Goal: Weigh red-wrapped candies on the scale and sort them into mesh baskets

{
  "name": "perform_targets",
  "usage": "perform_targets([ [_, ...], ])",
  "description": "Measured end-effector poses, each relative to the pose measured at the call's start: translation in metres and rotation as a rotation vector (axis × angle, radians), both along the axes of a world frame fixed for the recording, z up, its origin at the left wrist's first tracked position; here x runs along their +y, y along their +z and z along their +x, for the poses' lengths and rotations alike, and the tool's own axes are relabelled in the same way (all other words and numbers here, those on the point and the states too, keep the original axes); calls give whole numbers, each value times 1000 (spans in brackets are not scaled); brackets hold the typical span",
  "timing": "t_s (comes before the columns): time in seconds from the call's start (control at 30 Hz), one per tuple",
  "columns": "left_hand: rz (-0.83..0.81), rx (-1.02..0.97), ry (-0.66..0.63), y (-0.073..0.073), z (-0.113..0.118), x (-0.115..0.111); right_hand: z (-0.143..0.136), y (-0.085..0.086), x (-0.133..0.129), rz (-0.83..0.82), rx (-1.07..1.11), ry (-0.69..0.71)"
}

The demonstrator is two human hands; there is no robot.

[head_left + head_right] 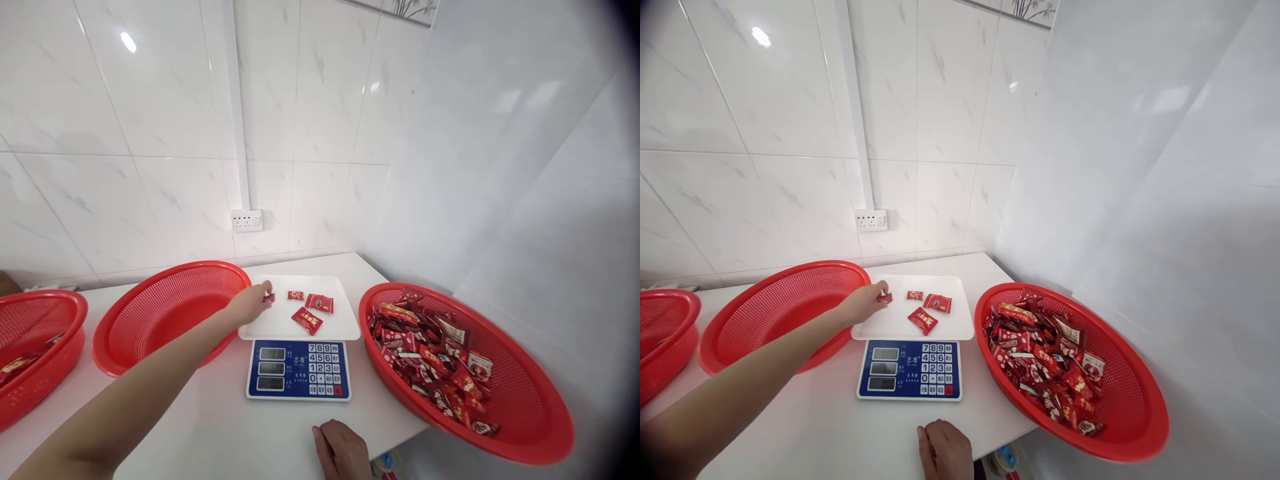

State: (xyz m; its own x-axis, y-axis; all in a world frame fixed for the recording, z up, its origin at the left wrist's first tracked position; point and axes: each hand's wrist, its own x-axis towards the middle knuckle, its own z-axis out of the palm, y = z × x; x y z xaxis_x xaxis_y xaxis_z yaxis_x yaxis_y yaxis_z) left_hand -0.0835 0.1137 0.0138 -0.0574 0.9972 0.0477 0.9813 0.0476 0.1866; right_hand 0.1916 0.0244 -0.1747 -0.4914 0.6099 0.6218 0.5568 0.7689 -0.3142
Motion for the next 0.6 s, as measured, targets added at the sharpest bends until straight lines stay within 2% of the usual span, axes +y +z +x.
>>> perform_targets([
  [0.17,26,68,236,24,-49,-23,1,0,0,-13,-2,12],
  [0.23,23,92,276,31,-61,-28,1,1,1,-8,-7,15],
  [0.3,31,112,285,33,-63,-27,0,1,2,2,-7,16],
  [0.4,46,117,208,27,-46,-17,0,1,1,2,-4,8],
  [0.6,48,26,-148,-6,21,29,-1,5,-1,-27,13,-9],
])
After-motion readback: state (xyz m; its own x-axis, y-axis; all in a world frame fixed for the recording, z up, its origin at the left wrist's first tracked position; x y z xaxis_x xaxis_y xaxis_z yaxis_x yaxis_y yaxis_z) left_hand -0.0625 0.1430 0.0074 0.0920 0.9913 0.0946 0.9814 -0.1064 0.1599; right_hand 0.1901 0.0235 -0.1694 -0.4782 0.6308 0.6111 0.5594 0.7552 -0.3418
